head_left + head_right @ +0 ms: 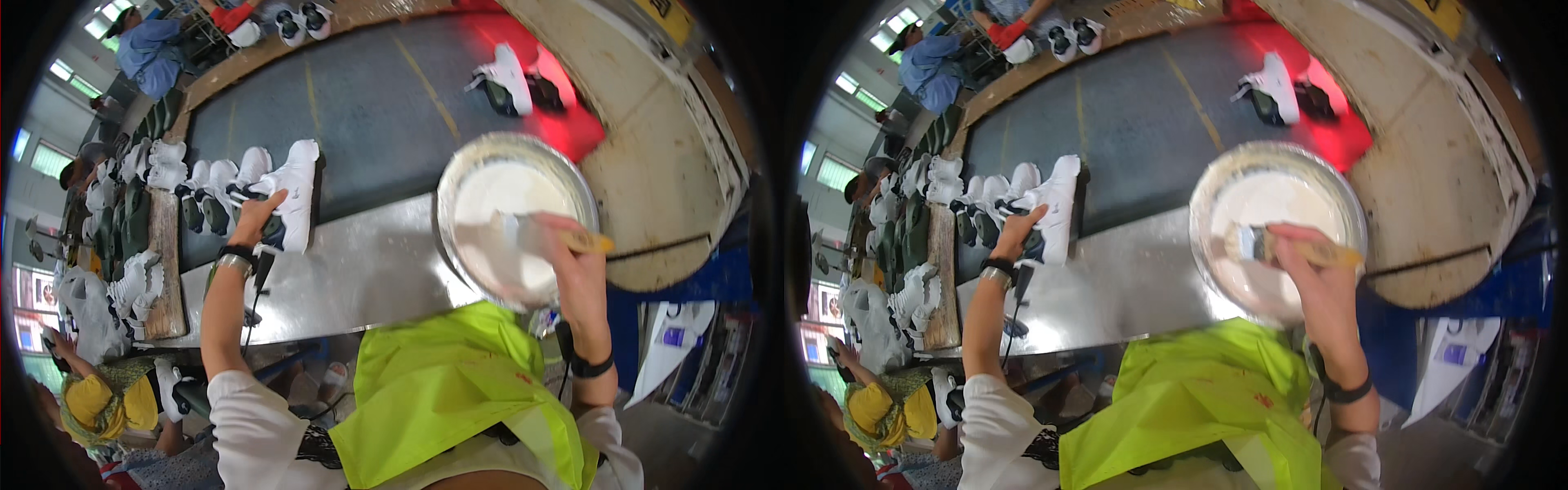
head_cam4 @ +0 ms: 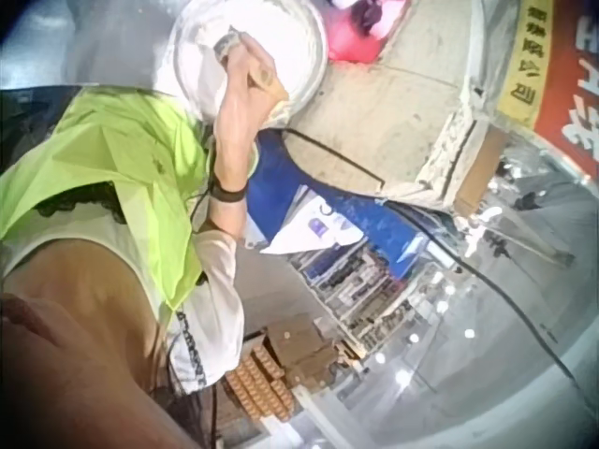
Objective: Applying glue or white coating to the edges and bottom of shoe soles with a brush.
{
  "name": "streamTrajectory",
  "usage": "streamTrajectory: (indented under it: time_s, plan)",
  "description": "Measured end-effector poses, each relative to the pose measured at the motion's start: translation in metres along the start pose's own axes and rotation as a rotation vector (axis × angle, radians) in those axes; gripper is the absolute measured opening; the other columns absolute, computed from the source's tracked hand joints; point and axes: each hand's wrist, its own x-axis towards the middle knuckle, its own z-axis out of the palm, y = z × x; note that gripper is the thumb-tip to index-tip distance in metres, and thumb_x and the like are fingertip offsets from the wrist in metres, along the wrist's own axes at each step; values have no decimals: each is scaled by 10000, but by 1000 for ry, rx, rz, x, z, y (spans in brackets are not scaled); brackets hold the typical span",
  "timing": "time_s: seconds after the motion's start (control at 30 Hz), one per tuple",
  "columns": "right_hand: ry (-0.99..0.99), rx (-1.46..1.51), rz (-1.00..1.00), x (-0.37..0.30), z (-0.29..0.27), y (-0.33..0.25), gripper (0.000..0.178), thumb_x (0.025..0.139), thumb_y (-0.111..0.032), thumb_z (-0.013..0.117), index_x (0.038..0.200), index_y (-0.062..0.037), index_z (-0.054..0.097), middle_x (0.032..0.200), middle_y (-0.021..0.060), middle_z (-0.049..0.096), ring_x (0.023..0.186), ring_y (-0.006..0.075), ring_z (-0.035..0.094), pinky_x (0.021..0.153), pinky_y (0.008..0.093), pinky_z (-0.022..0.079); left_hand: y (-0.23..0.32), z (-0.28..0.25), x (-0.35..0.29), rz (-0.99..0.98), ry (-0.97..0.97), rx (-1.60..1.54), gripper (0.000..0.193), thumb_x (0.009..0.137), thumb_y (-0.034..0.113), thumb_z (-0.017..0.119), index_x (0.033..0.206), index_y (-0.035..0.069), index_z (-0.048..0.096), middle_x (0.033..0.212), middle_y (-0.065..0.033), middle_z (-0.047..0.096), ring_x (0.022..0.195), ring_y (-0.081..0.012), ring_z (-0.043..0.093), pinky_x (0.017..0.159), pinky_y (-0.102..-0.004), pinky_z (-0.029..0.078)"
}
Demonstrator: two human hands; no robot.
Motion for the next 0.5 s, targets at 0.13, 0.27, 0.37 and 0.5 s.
streamTrajectory:
  time_s: [0.13,0.27,0.37,0.5]
  plan:
    - [-24,-26,-64,-8,-11,16,218,917,-110,621,1078,36,640,994,84,644,857,129,614,783,277,544,-40,-26,-117,-144,-107,-132,640,784,387,762,1166,-92,578,1036,-117,667,865,-179,651,738,-317,523]
    - [-55,17,-48,-14,-14,26,213,914,-108,625,1072,33,646,991,91,651,852,127,618,777,274,546,-137,-37,-161,-144,-40,-162,742,827,415,715,1231,-163,482,1143,-169,621,1003,-207,603,878,-292,471]
    - [-56,-5,-32,-20,-9,24,211,913,-109,626,1066,34,649,997,92,651,869,130,617,776,275,547,-158,-32,-160,87,-27,476,1201,733,336,809,1375,-226,-37,1410,-288,352,1275,-283,427,1064,-337,348]
    - [-63,0,-41,-26,-3,27,213,913,-115,625,1062,35,649,988,90,651,867,129,615,774,273,546,-120,-24,-165,70,-214,384,1362,643,434,847,1301,-290,-100,1404,-367,299,1348,-353,322,1146,-335,183]
